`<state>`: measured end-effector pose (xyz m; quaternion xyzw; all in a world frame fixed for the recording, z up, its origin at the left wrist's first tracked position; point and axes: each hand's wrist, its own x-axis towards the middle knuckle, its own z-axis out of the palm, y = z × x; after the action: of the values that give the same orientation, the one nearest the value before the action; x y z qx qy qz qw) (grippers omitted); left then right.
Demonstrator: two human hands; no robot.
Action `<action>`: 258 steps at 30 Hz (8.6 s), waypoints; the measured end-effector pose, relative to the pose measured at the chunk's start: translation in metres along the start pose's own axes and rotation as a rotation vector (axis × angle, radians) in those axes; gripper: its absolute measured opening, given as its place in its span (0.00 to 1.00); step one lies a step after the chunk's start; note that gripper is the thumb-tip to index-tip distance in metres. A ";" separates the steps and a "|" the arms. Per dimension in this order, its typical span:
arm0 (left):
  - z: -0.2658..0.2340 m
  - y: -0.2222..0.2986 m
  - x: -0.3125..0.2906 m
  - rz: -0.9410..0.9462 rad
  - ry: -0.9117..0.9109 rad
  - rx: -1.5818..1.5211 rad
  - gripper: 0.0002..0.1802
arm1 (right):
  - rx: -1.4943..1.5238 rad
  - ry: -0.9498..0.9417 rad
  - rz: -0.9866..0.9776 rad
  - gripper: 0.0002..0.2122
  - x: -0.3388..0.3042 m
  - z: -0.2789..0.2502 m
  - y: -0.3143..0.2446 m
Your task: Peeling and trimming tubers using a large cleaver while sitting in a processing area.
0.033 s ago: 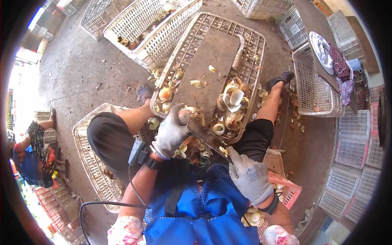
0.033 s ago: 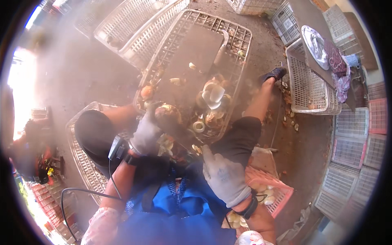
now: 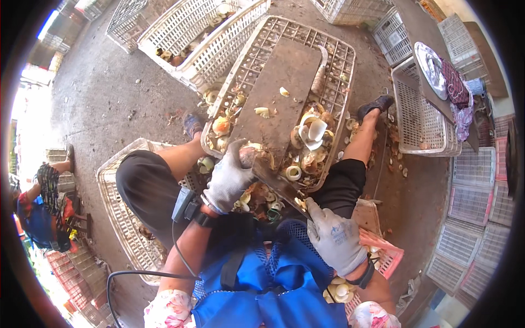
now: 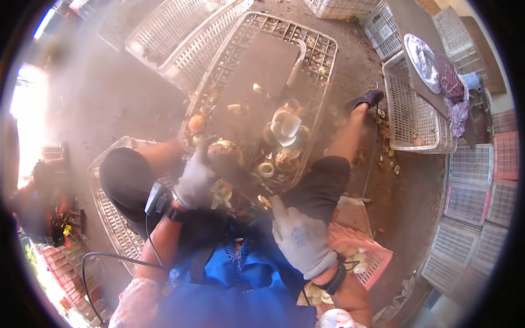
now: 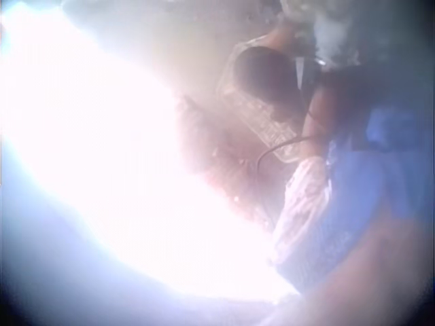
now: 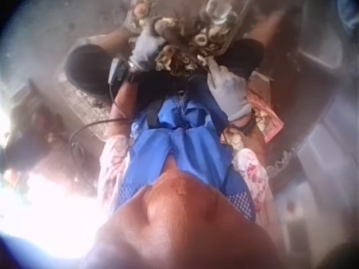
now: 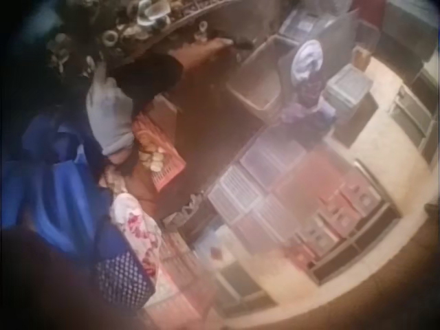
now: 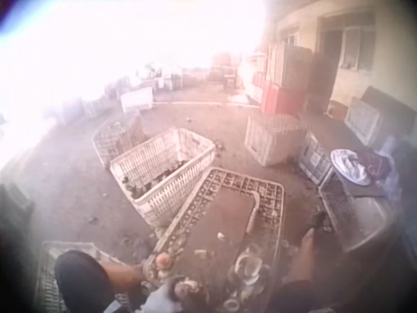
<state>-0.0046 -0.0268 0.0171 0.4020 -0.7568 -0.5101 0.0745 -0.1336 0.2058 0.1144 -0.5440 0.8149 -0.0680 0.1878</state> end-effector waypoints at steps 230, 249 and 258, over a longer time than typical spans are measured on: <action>0.020 0.012 0.003 0.052 -0.087 -0.910 0.12 | 3.261 -0.770 -0.445 0.17 0.030 0.079 -0.058; 0.021 -0.051 -0.013 0.176 -0.394 0.580 0.14 | 2.842 0.044 -1.219 0.11 -0.189 0.047 0.023; 0.033 -0.028 -0.025 0.135 -0.534 0.528 0.15 | 1.444 1.454 1.380 0.14 -0.361 0.097 -0.018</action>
<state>0.0101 0.0092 -0.0144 0.2098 -0.8796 -0.3782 -0.1980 0.0404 0.5366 0.1149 0.3920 0.6223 -0.6754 -0.0548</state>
